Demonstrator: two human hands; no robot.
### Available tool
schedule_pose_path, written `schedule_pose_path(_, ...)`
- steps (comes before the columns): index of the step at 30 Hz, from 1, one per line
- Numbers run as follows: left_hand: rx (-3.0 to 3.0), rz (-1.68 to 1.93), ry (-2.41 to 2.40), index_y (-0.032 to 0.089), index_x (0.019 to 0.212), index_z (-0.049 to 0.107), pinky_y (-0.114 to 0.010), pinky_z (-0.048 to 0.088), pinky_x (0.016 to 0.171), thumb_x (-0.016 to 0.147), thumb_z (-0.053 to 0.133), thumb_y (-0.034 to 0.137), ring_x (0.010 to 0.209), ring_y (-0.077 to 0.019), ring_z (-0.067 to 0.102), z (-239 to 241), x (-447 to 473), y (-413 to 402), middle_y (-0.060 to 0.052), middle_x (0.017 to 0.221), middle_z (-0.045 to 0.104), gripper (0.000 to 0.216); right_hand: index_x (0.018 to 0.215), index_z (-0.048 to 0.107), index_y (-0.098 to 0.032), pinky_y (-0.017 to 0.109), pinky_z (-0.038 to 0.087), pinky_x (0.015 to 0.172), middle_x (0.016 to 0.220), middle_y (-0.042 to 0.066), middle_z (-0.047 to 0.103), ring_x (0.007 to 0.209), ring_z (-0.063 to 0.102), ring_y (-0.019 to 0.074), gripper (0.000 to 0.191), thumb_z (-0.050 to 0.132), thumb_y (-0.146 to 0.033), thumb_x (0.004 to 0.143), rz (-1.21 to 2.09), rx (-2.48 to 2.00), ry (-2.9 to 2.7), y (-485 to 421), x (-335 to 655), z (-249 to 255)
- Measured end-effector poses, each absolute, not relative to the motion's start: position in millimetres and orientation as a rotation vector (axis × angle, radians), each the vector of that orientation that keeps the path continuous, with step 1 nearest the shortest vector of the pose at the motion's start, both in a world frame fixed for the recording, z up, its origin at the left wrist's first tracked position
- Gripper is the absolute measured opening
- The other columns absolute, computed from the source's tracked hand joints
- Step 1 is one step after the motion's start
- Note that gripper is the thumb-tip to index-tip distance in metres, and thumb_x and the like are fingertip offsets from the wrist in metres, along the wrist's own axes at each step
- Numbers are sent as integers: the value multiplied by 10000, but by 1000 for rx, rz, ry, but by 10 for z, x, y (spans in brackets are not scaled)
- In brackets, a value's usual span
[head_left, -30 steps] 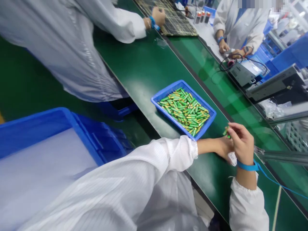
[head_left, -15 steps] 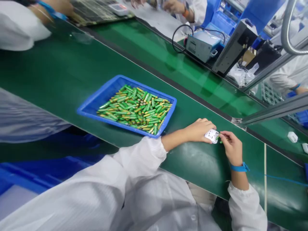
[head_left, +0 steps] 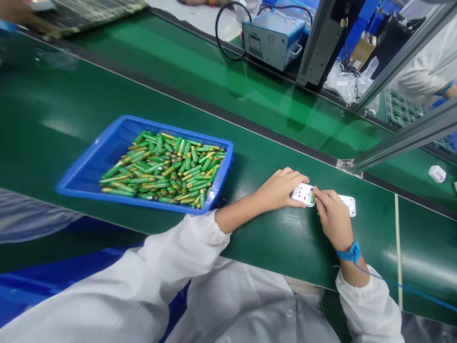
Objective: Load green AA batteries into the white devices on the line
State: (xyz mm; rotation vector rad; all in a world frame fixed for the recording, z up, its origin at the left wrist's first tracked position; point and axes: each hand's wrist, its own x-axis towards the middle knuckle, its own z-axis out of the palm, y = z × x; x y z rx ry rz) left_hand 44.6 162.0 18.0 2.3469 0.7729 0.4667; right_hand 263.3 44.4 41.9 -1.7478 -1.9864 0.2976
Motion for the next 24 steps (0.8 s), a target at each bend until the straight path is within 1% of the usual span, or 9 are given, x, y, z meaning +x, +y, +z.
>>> schedule_pose_path(2, 2346, 465, 776, 234, 1409, 653, -446, 461, 1048, 862, 962, 577, 1248, -339, 628, 178, 449, 1618, -83, 1324, 757, 716, 1446, 752, -225, 416, 621, 874, 1166, 138, 751, 996, 738, 288, 413, 458, -281, 1161, 302, -1761, -2024, 400, 2628, 412)
schedule_pose_path(4, 2349, 471, 780, 236, 1407, 653, -446, 460, 1045, 863, 962, 575, 1243, -338, 629, 174, 450, 1617, -81, 1324, 756, 712, 1459, 740, -220, 418, 614, 866, 1161, 140, 754, 994, 735, 294, 421, 450, -268, 1157, 308, -1779, -2032, 379, 2622, 418)
schedule_pose_path(7, 2349, 478, 781, 237, 1412, 652, -444, 459, 1047, 866, 961, 568, 1239, -335, 630, 174, 448, 1614, -83, 1318, 755, 710, 1417, 738, -200, 422, 603, 888, 1140, 134, 766, 1004, 734, 299, 385, 482, -272, 1140, 331, -1810, -1983, 391, 2619, 443)
schedule_pose_path(12, 2350, 481, 770, 232, 1406, 658, -438, 456, 1047, 875, 961, 552, 1243, -333, 625, 186, 445, 1611, -84, 1300, 751, 691, 1346, 732, -205, 416, 591, 882, 1057, 100, 772, 915, 719, 280, 325, 534, -264, 1095, 401, -1869, -1880, 428, 2637, 480)
schedule_pose_path(14, 2351, 485, 782, 227, 1397, 665, -435, 457, 1042, 873, 967, 543, 1239, -331, 625, 193, 443, 1615, -85, 1294, 746, 682, 1387, 723, -212, 417, 593, 880, 1056, 97, 770, 904, 714, 278, 351, 533, -273, 1098, 413, -1869, -1880, 425, 2644, 486)
schedule_pose_path(18, 2357, 496, 773, 229, 1402, 663, -429, 461, 1028, 881, 962, 536, 1226, -325, 626, 196, 434, 1631, -87, 1294, 738, 674, 1541, 664, -229, 422, 609, 879, 1103, 105, 760, 927, 720, 281, 452, 513, -275, 1118, 421, -1842, -1921, 403, 2647, 468)
schedule_pose_path(22, 2361, 511, 762, 232, 1425, 653, -438, 468, 1039, 900, 941, 537, 1241, -329, 627, 179, 431, 1634, -92, 1311, 736, 672, 1576, 660, -238, 435, 621, 918, 1164, 129, 749, 1026, 724, 302, 471, 478, -269, 1142, 382, -1792, -2010, 386, 2647, 421)
schedule_pose_path(24, 2359, 513, 778, 230, 1440, 648, -446, 469, 1050, 900, 940, 534, 1256, -335, 625, 172, 434, 1628, -96, 1319, 738, 685, 1582, 660, -227, 433, 626, 901, 1184, 142, 736, 1038, 723, 306, 484, 452, -250, 1146, 371, -1796, -2051, 378, 2646, 399)
